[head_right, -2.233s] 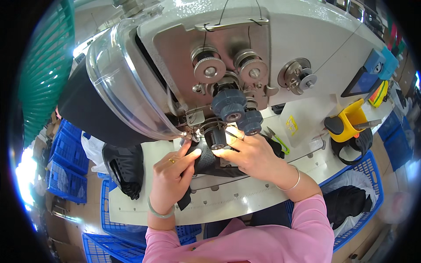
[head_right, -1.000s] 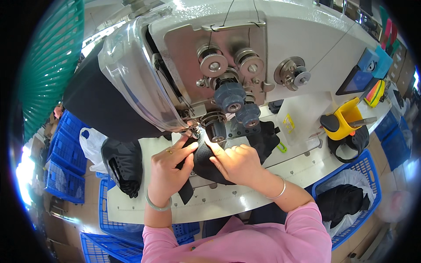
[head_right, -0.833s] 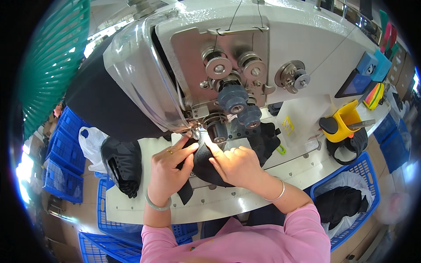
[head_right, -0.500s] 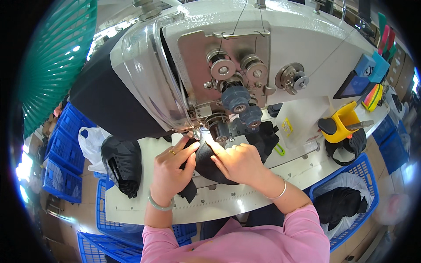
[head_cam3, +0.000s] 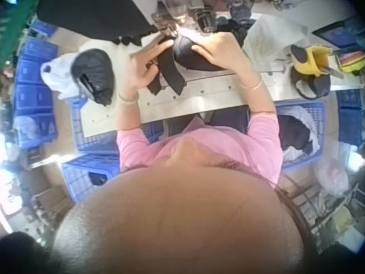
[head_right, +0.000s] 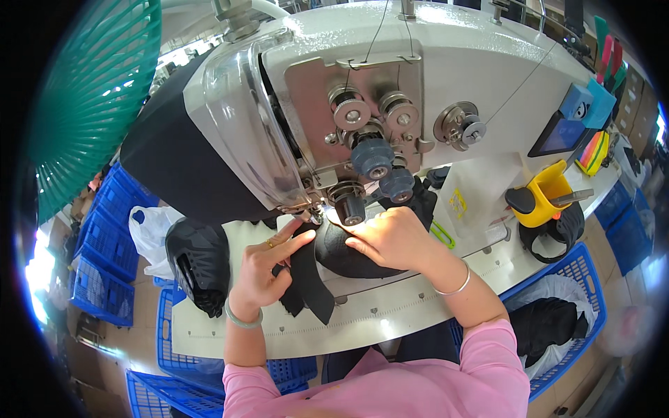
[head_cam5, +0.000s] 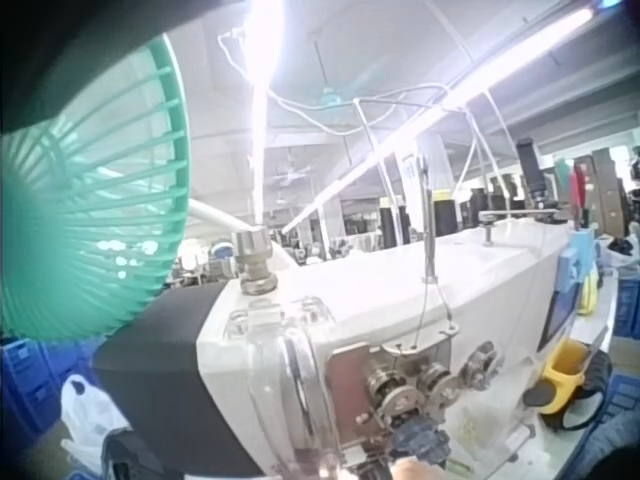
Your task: Stitch together black leather shoe components using an industrial sewing machine.
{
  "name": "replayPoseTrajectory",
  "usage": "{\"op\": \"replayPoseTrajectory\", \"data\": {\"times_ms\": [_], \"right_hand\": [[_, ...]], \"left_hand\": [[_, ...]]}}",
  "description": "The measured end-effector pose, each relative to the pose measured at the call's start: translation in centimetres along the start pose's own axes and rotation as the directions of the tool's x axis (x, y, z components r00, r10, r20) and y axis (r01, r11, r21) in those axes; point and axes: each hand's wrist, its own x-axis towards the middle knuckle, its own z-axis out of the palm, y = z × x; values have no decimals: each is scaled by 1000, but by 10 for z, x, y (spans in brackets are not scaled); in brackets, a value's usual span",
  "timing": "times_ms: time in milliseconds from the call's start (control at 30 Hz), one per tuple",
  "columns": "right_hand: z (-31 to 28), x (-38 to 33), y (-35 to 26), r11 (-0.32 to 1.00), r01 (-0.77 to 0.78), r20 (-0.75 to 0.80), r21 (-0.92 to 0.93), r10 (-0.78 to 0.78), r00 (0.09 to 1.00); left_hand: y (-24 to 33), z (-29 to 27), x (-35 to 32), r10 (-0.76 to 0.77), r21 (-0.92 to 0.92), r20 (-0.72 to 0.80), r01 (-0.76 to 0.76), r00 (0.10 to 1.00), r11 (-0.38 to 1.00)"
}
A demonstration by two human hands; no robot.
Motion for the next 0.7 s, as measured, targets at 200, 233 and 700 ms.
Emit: {"op": "replayPoseTrajectory", "data": {"times_ms": [200, 233, 700], "right_hand": [[-6, 5, 8, 999, 28, 39, 41, -30, 999], [-6, 6, 9, 998, 23, 51, 50, -26, 998], [-3, 8, 30, 993, 119, -9, -17, -119, 993]], "left_hand": [[5, 4, -4, 97, 264, 21, -99, 995, 959], [8, 4, -5, 101, 343, 46, -111, 994, 933], [23, 20, -5, 131, 538, 37, -130, 991, 833]]}}
